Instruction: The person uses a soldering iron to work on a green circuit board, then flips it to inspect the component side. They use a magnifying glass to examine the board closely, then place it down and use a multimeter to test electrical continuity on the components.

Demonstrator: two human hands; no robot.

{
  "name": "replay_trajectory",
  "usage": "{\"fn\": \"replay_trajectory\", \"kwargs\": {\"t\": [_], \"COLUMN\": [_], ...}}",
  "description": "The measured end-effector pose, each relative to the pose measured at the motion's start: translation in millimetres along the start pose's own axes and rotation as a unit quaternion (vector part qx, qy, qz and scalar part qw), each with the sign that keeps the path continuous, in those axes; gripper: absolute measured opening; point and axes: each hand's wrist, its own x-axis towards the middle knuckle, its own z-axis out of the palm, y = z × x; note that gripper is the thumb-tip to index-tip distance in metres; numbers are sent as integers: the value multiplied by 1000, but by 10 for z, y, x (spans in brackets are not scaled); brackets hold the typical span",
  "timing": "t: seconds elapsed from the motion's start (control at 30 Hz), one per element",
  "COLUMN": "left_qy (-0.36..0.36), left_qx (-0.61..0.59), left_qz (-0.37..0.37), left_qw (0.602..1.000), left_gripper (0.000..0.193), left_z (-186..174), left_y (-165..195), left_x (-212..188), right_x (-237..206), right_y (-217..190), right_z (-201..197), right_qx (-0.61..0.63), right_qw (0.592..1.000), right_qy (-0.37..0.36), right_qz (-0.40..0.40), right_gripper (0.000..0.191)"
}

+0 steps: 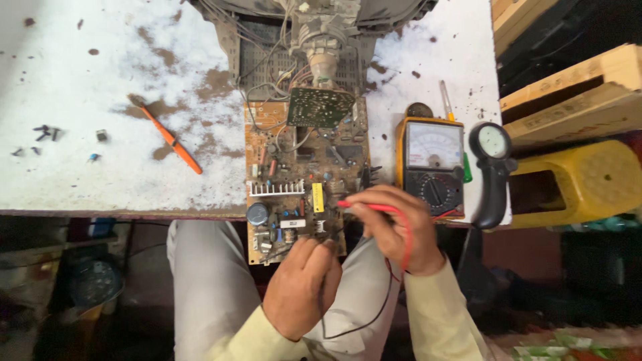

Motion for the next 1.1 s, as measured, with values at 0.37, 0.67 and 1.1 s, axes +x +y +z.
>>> {"fn": "replay_trajectory", "kwargs": {"t": [0.37,0.67,1.1], "left_qy": [-110,-207,-270], "left_qx": [74,109,128], "left_qz": [91,187,182], "left_qw": [987,954,937], "left_gripper": [17,23,39], "left_z": [-574,-421,-325], "left_y": [-154,-345,-451], "left_x": [714,1069,1162], "right_x": [-634,-786,-745], "right_y": [-20,99,189], "right_z": [73,95,201], "right_qx": [64,91,99], "right_qw": [985,985,985], "right_qy": [157,136,124], "right_qz": [42,58,69], "right_gripper": [14,16,18]}}
